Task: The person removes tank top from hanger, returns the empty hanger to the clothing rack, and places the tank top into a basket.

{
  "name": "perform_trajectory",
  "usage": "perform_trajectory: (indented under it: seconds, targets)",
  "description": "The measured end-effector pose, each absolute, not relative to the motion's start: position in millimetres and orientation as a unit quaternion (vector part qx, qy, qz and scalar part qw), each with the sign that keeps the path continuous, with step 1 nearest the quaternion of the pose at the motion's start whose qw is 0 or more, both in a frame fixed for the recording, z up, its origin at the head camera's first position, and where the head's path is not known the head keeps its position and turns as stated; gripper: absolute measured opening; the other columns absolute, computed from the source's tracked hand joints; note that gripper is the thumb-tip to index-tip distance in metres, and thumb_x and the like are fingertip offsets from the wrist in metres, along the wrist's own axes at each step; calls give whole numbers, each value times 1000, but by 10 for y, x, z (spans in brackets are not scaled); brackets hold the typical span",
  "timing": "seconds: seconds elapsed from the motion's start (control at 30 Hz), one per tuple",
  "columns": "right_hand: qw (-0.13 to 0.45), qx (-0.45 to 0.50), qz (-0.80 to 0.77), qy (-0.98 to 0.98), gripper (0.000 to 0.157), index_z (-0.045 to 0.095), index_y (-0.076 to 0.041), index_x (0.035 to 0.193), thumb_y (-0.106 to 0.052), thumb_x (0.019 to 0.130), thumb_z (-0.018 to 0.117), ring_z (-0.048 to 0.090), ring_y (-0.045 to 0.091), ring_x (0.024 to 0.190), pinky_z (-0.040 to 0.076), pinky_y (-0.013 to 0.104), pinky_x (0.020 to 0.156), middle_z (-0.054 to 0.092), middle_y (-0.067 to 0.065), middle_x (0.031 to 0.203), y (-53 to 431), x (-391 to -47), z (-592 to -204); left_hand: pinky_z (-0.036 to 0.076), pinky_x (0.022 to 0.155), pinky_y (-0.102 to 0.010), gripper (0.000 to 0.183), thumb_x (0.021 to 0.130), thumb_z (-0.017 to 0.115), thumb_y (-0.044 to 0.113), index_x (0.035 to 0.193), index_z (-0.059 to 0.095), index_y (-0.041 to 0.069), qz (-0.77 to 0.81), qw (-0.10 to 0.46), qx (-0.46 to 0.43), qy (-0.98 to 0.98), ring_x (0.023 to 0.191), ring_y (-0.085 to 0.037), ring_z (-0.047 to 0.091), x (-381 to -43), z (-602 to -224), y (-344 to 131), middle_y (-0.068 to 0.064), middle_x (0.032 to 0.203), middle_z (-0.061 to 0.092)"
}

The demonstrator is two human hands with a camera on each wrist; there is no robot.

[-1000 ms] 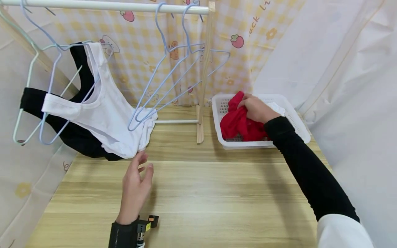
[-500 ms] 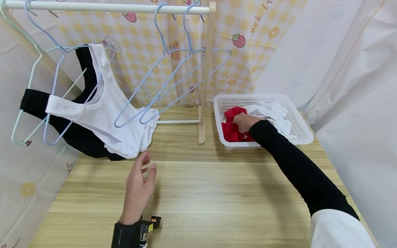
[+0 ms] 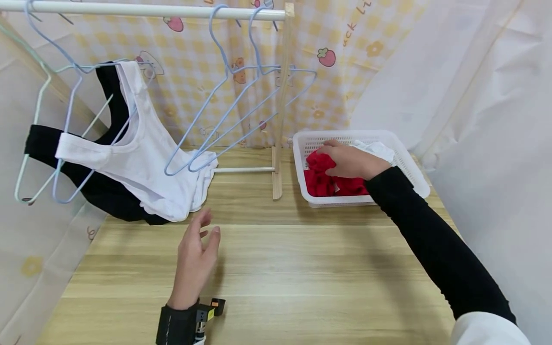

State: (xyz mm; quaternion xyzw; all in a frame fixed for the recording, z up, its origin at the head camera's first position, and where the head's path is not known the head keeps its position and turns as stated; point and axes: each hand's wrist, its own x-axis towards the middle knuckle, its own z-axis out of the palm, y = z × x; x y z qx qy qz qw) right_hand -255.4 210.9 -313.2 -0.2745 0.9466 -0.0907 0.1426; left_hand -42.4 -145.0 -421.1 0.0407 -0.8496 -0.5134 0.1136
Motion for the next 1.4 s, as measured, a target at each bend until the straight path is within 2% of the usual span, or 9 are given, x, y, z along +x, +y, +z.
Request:
perform_trajectory:
  seconds: [0.2,0.3,0.5,0.63,0.87,0.97,1.17,1.3,1.4]
  targets:
    - [41,-313,-116,942,64,47,0,158,-13,102,75,63,43,132,54,51,111,32,28,170,1988,-2191,-2843,45,116,-51,54,108,59,7,160,45,2,-512,121,17,-850,144,-34,51,-506,-4148,-1342,-19,155,55]
    - [-22,-343,-122,931,63,48,0,157,-12,101,75,58,45,138,57,51,107,37,28,167,1918,-1987,-2813,44,117,-52,54,108,59,7,160,44,2,-507,115,0,-854,145,-35,50,-525,-4114,-1268,-18,156,54]
    - [-124,-361,-145,913,67,50,-3,157,-18,98,79,52,43,145,56,53,108,44,24,163,1787,-1615,-2990,44,119,-53,54,109,59,11,161,44,3,-503,91,-26,-859,148,-33,49,-523,-4086,-1122,-15,159,52]
    - [-155,-344,-190,906,71,50,-4,157,-21,96,83,50,40,146,56,53,109,46,21,162,1744,-1388,-3211,44,120,-52,54,110,60,13,161,44,5,-509,74,-36,-857,148,-32,49,-515,-4084,-1031,-13,159,53]
    - [-150,-269,-274,911,70,50,-6,157,-17,96,84,53,36,144,60,51,102,48,19,161,1738,-1126,-3659,42,122,-58,54,108,63,22,159,49,9,-474,61,-62,-876,151,-34,47,-547,-4072,-927,-14,159,52]
    - [-132,-238,-301,914,68,51,-4,156,-17,97,83,51,38,147,55,54,111,48,17,161,1750,-1056,-3808,43,122,-59,53,109,63,25,158,51,10,-441,79,-87,-890,151,-34,47,-594,-4022,-900,-13,159,54]
    - [-101,-199,-334,916,69,50,-4,158,-18,98,82,48,36,149,48,57,119,46,18,161,1835,-935,-3991,56,109,-55,48,107,65,21,150,57,2,-348,198,-200,-894,137,-37,61,-784,-3725,-907,-19,146,65]
    - [-86,-174,-344,919,69,50,-2,157,-16,98,81,49,37,148,47,58,119,46,18,161,1905,-869,-4050,59,104,-54,41,104,64,15,142,63,-3,-317,285,-279,-861,127,-39,68,-946,-3408,-1050,-22,137,70]
    - [-70,-160,-349,921,67,50,-2,157,-17,99,80,49,37,148,45,58,120,46,17,160,1949,-842,-4093,59,101,-54,37,103,63,12,135,67,-5,-328,318,-298,-838,118,-39,71,-1016,-3141,-1232,-22,130,74]
